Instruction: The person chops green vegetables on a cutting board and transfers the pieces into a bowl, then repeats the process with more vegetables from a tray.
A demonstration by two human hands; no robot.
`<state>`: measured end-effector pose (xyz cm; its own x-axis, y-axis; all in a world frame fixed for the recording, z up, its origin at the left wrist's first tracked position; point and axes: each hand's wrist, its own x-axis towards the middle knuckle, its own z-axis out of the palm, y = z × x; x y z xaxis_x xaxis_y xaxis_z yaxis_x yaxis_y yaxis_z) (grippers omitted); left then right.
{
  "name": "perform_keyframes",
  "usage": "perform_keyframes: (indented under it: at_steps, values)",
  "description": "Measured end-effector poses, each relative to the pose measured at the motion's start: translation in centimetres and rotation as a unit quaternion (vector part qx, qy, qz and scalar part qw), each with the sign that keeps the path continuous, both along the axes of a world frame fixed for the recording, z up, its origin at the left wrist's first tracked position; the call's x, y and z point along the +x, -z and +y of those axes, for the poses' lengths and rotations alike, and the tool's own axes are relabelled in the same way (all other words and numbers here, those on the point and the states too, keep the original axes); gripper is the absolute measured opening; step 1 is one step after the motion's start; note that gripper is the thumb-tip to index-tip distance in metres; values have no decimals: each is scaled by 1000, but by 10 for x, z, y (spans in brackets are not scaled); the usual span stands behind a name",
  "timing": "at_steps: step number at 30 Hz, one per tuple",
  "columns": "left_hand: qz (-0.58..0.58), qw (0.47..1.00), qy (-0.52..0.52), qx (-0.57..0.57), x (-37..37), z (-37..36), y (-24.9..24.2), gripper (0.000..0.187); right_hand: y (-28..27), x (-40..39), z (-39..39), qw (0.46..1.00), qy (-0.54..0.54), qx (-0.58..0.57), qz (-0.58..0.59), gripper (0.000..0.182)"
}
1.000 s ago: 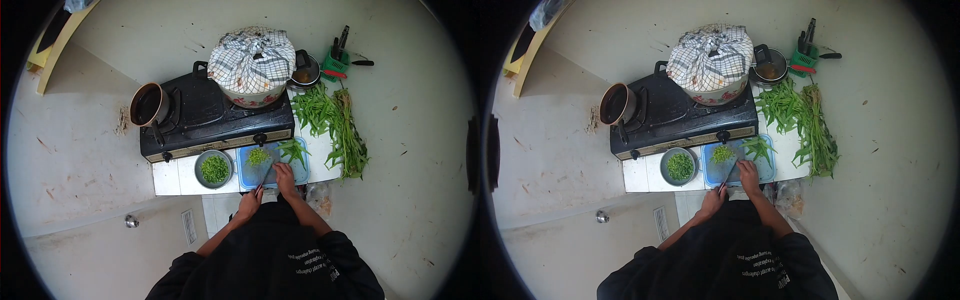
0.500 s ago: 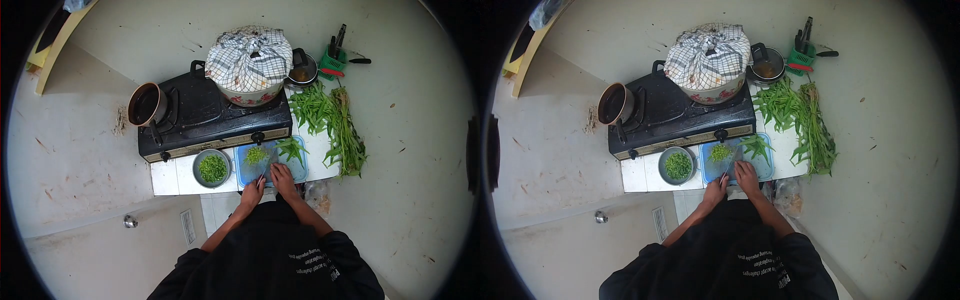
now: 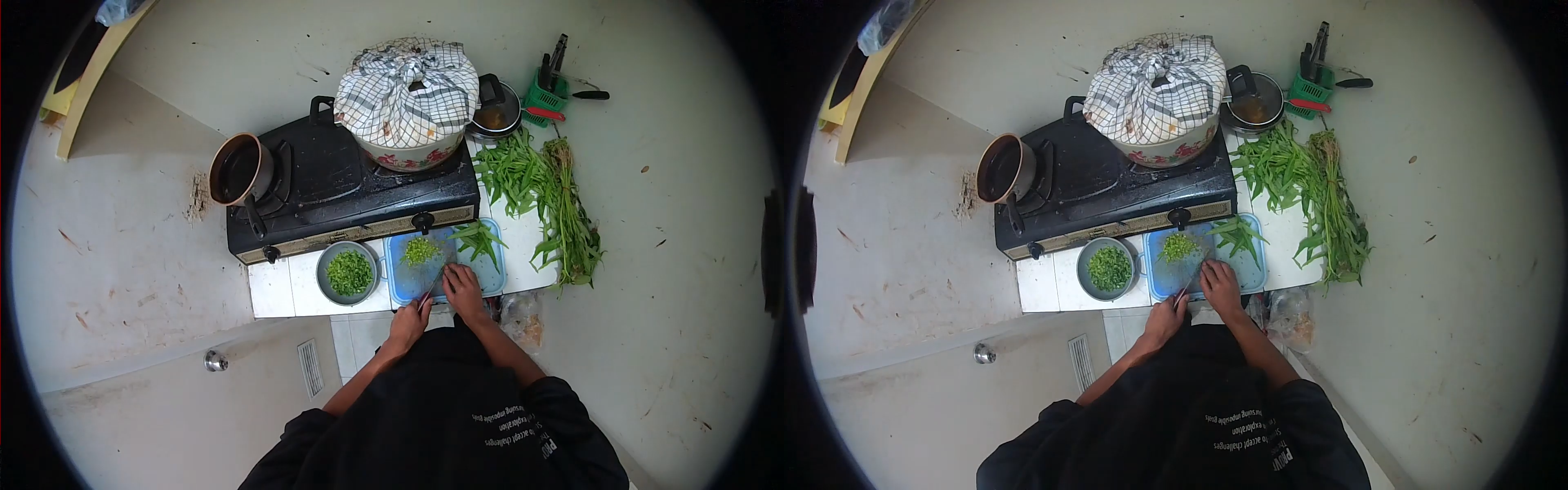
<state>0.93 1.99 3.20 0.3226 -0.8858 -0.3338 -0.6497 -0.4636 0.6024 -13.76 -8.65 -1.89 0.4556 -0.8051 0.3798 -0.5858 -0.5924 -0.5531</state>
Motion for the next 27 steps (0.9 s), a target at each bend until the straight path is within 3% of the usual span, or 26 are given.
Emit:
perform_keyframes:
  at_steps: [3, 6, 12, 18, 27]
  values:
    - [-16, 1000, 3, -12, -4, -7, 10, 52, 0, 1, 0, 1000, 6, -7, 5, 26]
    - [4, 999, -2, 52, -7, -22, 15, 53, 0, 1, 2, 1000, 6, -4, 11, 26]
    - [-18, 995, 8, 99, 1, 8, 4, 53, 0, -1, 2, 1000, -4, 2, 25, 30]
    - [6, 999, -44, 29, 2, -17, 8, 52, 1, -2, 3, 999, -9, -3, 42, 27]
    - [39, 999, 0, 24, 3, 2, 4, 51, -2, 0, 5, 1000, 4, -6, 28, 23]
